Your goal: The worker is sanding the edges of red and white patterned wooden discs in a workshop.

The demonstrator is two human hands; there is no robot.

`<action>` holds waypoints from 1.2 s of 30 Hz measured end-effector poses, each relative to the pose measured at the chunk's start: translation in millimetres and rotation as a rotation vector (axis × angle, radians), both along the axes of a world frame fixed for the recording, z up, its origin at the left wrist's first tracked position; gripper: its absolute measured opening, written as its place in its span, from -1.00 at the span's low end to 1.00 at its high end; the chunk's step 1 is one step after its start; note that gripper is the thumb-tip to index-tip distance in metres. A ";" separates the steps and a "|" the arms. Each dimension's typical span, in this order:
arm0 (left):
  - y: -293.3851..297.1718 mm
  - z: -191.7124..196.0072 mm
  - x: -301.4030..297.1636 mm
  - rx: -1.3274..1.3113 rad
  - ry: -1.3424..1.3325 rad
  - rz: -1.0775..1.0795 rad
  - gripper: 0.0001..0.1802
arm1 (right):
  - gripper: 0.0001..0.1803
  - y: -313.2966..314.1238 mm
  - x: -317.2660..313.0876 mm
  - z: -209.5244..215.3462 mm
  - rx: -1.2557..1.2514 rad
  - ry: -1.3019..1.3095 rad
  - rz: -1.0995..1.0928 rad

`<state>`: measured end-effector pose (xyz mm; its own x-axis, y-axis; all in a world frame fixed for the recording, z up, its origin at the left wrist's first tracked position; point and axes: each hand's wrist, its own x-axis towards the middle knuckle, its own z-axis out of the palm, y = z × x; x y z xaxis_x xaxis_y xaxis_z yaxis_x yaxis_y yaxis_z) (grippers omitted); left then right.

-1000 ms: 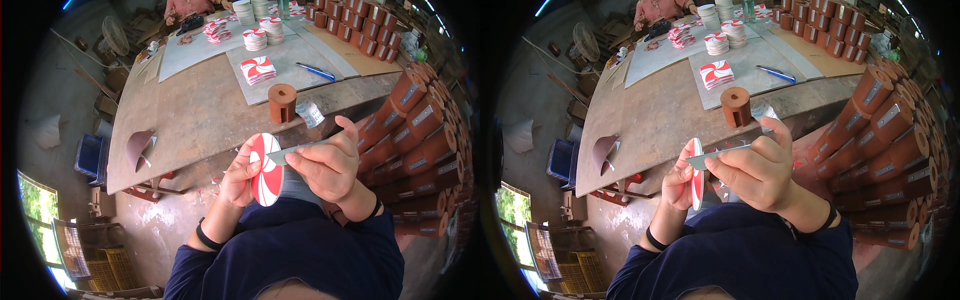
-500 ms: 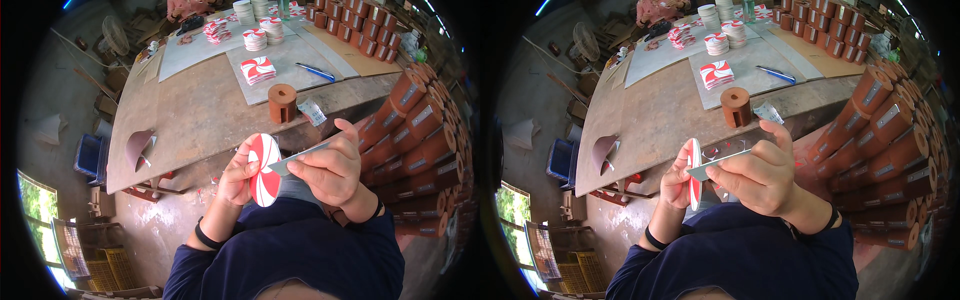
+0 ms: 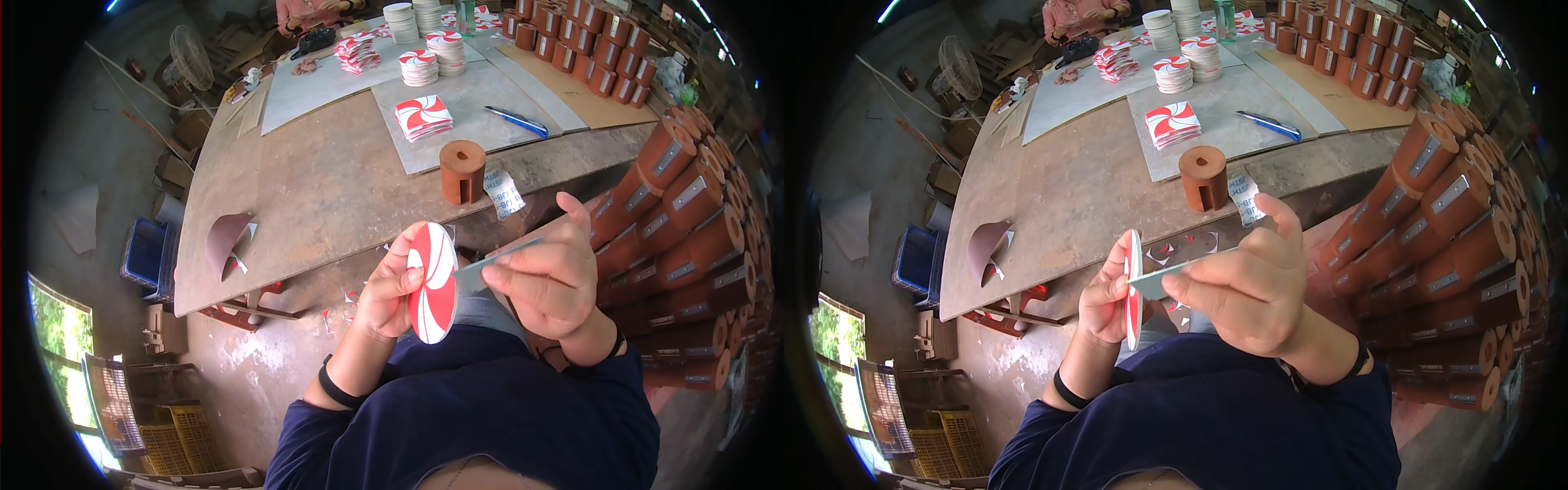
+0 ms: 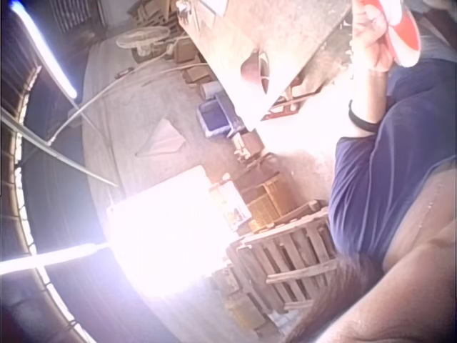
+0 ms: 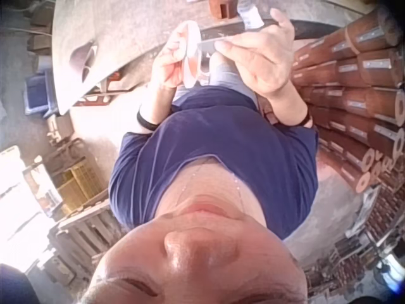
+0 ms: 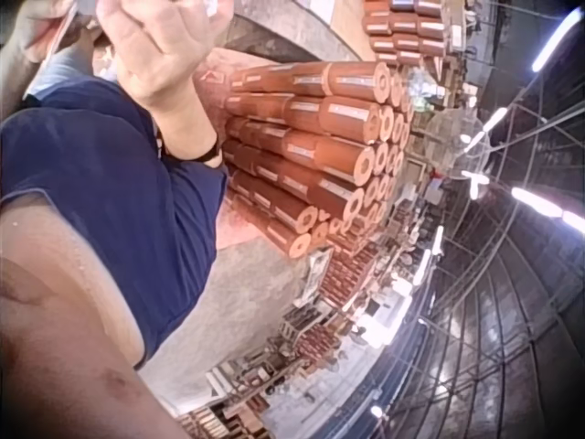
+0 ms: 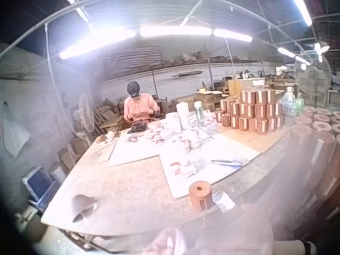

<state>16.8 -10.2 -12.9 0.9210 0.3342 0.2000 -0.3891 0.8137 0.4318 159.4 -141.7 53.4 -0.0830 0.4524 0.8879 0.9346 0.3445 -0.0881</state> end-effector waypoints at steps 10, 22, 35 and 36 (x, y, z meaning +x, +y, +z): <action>-1.3 -0.3 -0.1 -0.034 0.000 0.032 -0.46 | -0.82 2.7 -6.5 -3.9 0.045 -0.088 -0.041; -2.9 -2.4 -1.4 0.002 0.005 -0.005 -0.48 | -0.80 14.7 -0.5 -11.3 0.052 -0.050 -0.176; -5.9 7.0 -0.7 -0.023 0.021 0.052 -0.46 | -0.76 5.6 1.5 -6.0 0.045 0.064 -0.078; -5.0 5.4 0.3 -0.037 0.036 0.105 -0.47 | -0.77 8.0 5.0 -8.3 0.069 0.079 -0.096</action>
